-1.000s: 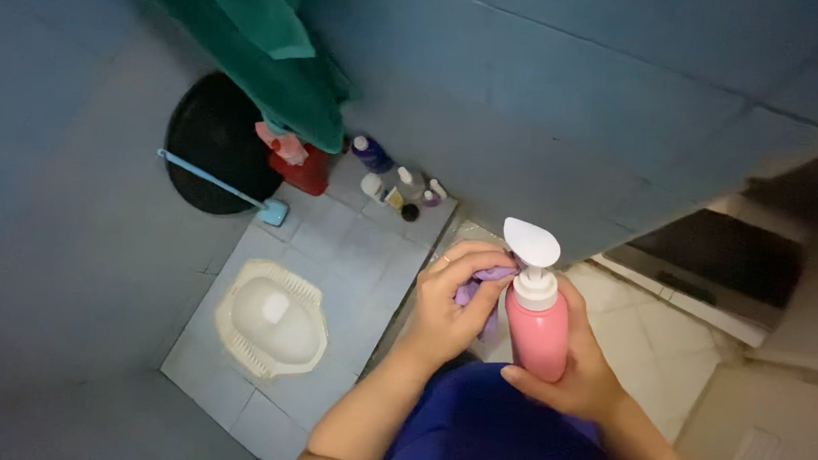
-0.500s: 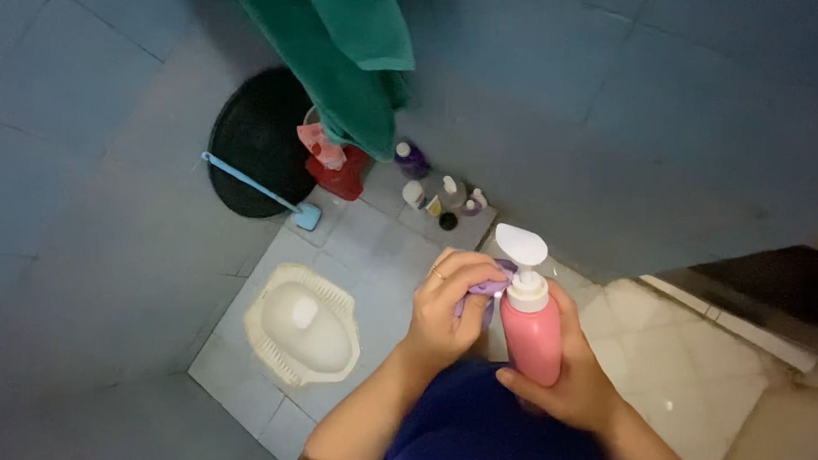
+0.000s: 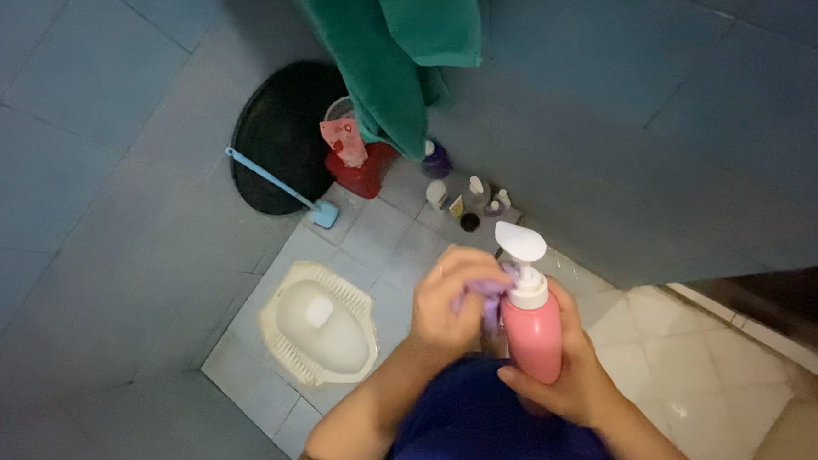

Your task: Wiping down various soap and lotion bottles with a cloth in a bathroom.

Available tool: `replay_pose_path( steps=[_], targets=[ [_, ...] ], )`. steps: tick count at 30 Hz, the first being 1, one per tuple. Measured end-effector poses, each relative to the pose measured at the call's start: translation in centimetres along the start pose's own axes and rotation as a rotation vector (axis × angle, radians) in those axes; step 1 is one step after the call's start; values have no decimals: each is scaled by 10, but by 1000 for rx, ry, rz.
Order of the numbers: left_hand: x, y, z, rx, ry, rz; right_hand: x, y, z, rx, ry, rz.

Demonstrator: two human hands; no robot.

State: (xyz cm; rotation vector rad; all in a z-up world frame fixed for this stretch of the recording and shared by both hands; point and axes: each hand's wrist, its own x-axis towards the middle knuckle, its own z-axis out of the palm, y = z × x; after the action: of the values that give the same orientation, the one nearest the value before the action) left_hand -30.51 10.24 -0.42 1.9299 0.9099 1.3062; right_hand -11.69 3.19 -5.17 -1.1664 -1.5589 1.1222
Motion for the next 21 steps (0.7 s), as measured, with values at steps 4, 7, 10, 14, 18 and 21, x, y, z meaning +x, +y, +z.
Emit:
replay_pose_path(
  steps=[4,7,10,14,18,21],
  targets=[
    [-2,-15,-2,-371,46,-369,6,6,3,126,-65,-15],
    [2,-9,-9,-276,8,-350,2,15,2,183,-93,48],
    [4,-9,-12,-245,-18,-326,7,17,1,241,-108,58],
    [3,-9,-11,-227,-11,-283,9,17,1,198,-108,77],
    [8,2,-11,6,-22,-82,13,10,2,135,-82,112],
    [14,17,-9,163,-37,-4,17,6,5,115,-55,152]
  ],
)
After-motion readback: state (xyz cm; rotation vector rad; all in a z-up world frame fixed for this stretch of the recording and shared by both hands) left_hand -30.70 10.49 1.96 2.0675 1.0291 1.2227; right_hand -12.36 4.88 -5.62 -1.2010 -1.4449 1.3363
